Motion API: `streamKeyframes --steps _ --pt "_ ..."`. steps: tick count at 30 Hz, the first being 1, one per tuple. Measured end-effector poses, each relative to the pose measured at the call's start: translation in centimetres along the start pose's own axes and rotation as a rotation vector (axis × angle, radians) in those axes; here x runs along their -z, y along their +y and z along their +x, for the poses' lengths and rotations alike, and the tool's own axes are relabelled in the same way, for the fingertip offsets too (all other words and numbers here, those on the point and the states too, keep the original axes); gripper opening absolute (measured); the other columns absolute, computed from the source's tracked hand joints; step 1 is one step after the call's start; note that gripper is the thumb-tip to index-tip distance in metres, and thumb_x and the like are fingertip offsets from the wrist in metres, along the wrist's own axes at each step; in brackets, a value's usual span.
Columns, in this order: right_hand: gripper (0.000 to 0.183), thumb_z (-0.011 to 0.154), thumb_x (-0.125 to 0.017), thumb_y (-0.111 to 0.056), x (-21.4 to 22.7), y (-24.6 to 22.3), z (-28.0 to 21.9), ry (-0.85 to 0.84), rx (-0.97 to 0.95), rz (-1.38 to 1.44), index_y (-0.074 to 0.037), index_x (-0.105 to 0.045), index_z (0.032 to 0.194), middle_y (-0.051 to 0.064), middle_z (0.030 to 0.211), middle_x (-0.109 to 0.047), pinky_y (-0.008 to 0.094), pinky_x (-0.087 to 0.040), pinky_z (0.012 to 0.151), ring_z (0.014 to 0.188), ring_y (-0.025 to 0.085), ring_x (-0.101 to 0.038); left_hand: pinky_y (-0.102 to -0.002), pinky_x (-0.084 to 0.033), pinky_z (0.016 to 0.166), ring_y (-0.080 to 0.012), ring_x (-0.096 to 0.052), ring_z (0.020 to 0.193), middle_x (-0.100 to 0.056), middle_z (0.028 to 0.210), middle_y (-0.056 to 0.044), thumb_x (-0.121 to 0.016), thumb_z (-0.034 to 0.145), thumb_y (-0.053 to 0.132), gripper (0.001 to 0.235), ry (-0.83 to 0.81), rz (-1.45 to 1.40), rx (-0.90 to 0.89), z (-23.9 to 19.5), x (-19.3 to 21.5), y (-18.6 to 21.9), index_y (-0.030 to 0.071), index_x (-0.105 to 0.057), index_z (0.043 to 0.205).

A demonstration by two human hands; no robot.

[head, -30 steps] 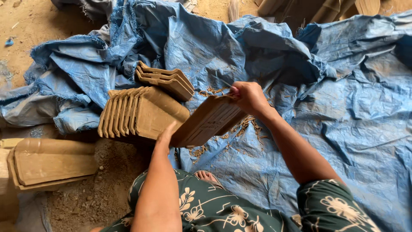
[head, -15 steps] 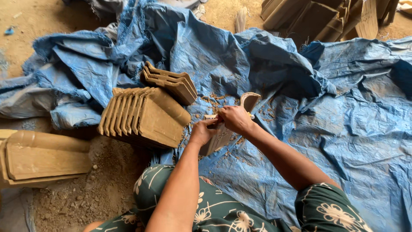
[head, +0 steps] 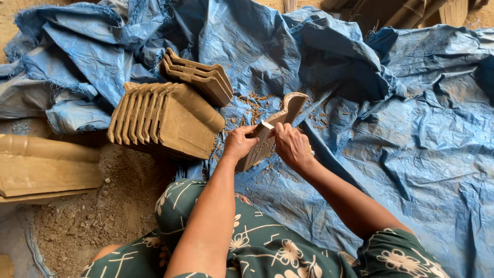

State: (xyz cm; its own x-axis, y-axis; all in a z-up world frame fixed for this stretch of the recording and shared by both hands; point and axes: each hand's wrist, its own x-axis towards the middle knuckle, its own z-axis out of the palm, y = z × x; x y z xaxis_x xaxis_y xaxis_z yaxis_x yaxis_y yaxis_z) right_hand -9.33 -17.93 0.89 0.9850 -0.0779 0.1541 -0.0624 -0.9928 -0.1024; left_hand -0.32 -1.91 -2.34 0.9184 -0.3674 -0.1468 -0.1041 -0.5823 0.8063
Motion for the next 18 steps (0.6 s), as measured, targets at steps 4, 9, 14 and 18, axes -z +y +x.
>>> streamKeyframes --steps 4,9,14,18 --pt "0.016 0.096 -0.043 -0.029 -1.6 1.6 1.7 0.089 0.019 -0.117 -0.013 -0.041 0.094 0.005 0.076 -0.045 0.046 -0.053 0.053 0.067 0.031 -0.063 -0.037 -0.053 0.092 -0.0240 -0.063 0.103 -0.070 0.103 0.003 -0.076 0.065 0.034 0.042 0.021 -0.045 0.020 -0.1 -0.1 -0.1 0.033 -0.069 0.106" --pt "0.017 0.102 -0.029 -0.025 -0.9 3.0 4.4 -0.145 -0.137 -0.049 -0.016 -0.041 0.094 0.005 0.076 -0.051 0.041 -0.055 0.060 0.068 0.027 -0.062 -0.037 -0.053 0.092 -0.0256 -0.063 0.104 -0.069 0.105 0.002 -0.075 0.065 0.033 0.044 0.020 -0.023 0.033 0.4 -0.3 -1.4 0.032 -0.068 0.108" --pt "0.015 0.101 -0.030 -0.021 -0.3 3.8 5.4 -0.207 -0.050 -0.126 -0.015 -0.042 0.093 0.006 0.076 -0.054 0.043 -0.055 0.063 0.070 0.028 -0.066 -0.037 -0.053 0.092 -0.0253 -0.063 0.103 -0.070 0.103 0.002 -0.075 0.063 0.033 0.044 -0.008 -0.019 0.069 0.5 0.3 -2.7 0.031 -0.070 0.107" --pt "0.013 0.099 -0.034 -0.020 -2.3 5.1 7.0 -0.069 -0.037 -0.161 -0.012 -0.044 0.094 0.010 0.075 -0.053 0.049 -0.054 0.062 0.070 0.034 -0.066 -0.040 -0.053 0.091 -0.0268 -0.063 0.102 -0.071 0.100 0.003 -0.076 0.062 0.036 0.043 0.001 -0.021 0.044 0.4 0.0 -2.4 0.031 -0.070 0.105"
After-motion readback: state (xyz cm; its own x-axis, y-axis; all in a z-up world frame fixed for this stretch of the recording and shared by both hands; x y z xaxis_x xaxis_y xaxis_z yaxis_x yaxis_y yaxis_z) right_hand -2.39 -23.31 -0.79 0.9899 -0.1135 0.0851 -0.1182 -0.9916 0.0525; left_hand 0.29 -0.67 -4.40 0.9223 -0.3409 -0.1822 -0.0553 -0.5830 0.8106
